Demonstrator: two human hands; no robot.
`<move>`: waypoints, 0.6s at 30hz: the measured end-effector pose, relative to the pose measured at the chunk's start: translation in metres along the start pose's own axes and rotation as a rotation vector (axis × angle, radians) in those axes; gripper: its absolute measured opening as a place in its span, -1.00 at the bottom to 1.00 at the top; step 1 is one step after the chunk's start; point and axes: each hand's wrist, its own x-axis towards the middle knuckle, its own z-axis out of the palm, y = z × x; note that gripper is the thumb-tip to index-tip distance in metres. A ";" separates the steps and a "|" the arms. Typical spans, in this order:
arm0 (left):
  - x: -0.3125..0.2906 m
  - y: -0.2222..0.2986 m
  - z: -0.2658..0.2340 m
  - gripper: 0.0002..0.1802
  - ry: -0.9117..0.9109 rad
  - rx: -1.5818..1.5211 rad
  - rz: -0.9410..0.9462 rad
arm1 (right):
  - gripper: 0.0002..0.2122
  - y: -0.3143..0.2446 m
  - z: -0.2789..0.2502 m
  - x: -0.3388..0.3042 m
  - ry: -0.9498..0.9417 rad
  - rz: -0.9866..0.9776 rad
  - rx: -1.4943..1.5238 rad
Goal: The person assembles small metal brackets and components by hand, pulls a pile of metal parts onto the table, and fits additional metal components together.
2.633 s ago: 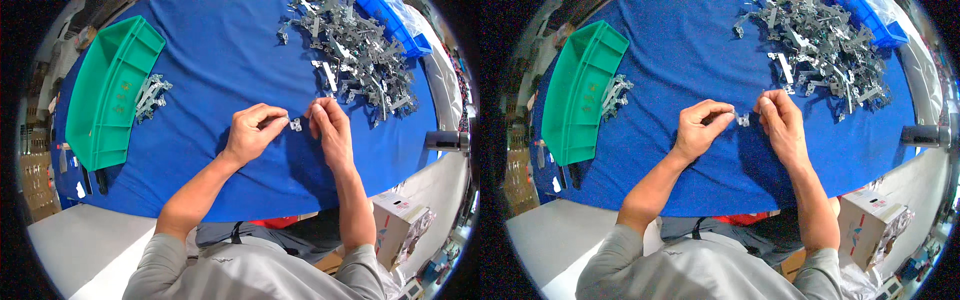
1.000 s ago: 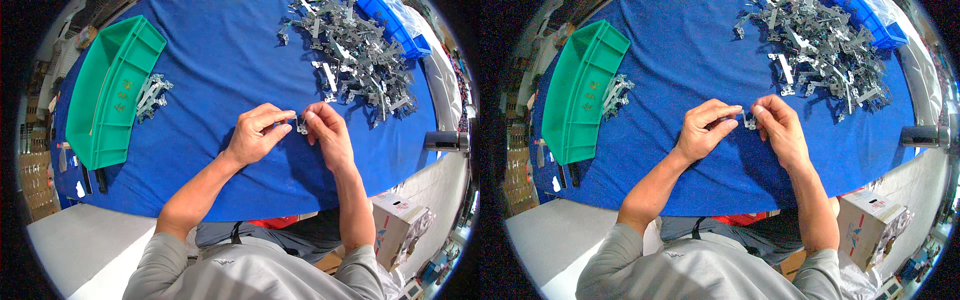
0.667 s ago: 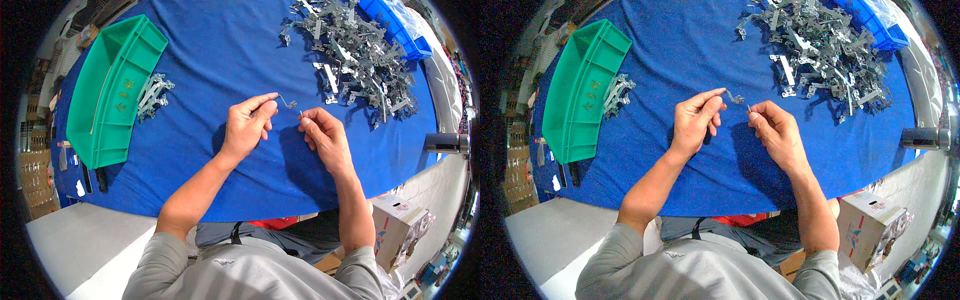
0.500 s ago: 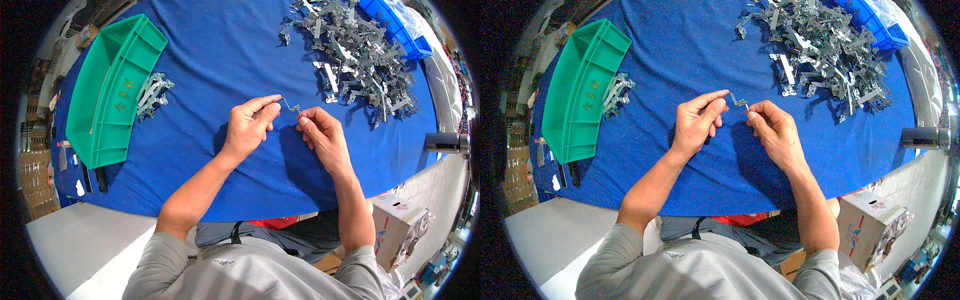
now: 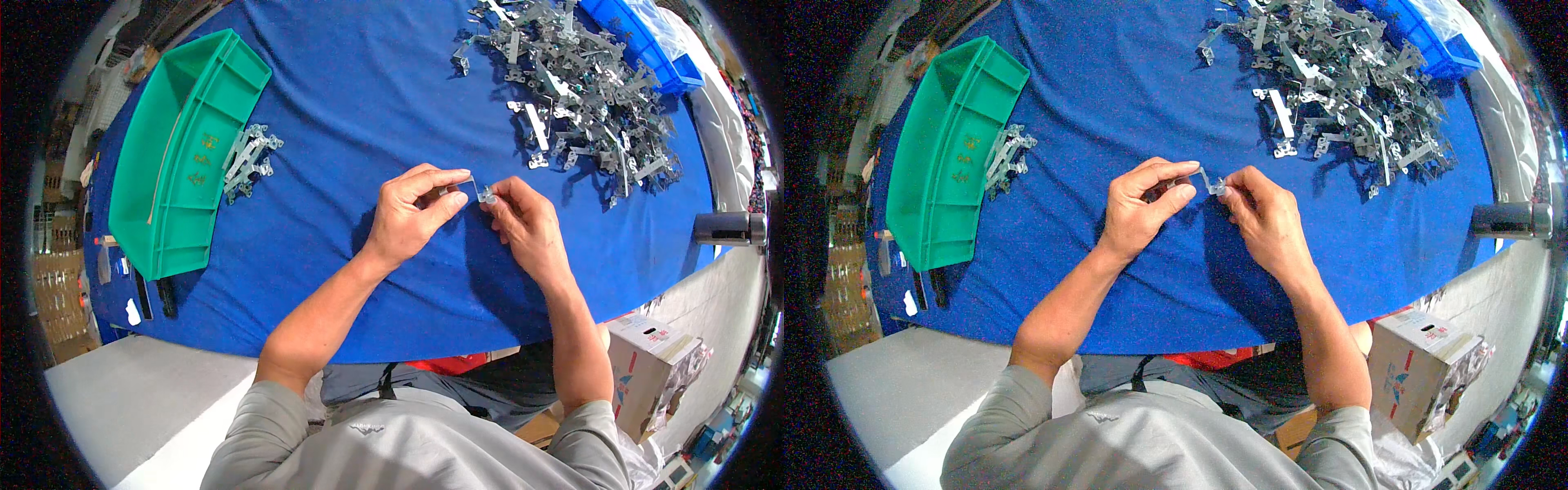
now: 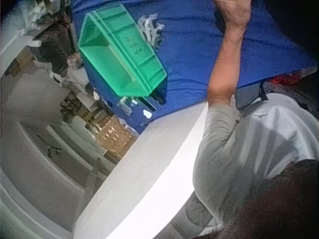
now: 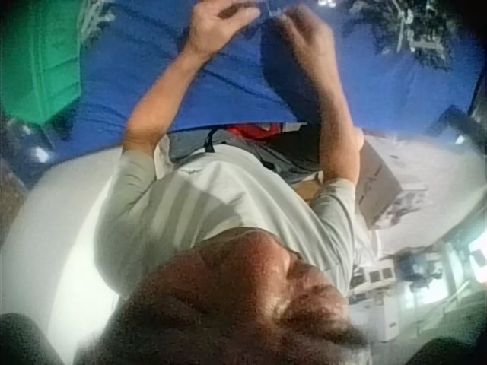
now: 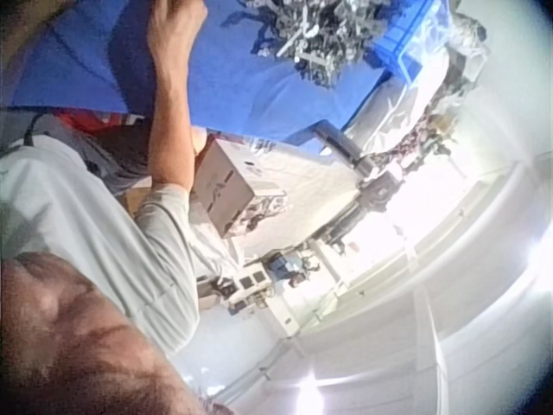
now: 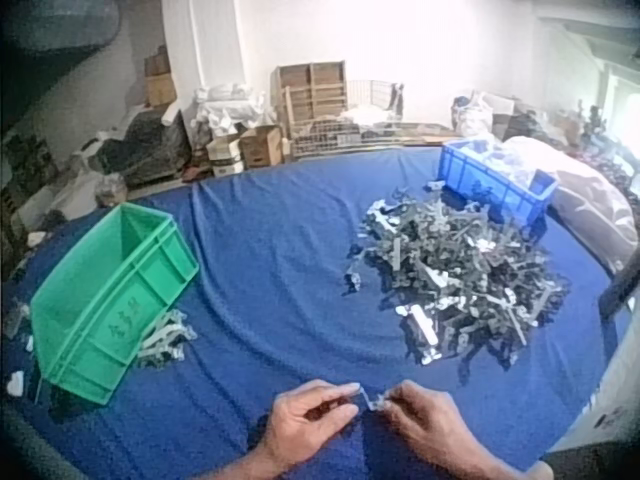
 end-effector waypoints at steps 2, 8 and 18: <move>0.001 0.001 -0.002 -0.72 -0.020 0.018 -0.006 | -0.87 -0.002 0.000 0.002 -0.046 0.149 0.240; 0.001 -0.006 -0.003 -0.72 -0.026 0.026 0.036 | -0.76 -0.001 -0.006 0.005 -0.169 0.213 0.587; -0.001 -0.002 0.001 -0.74 -0.098 0.126 0.131 | -0.84 0.001 -0.006 0.005 -0.072 0.146 0.452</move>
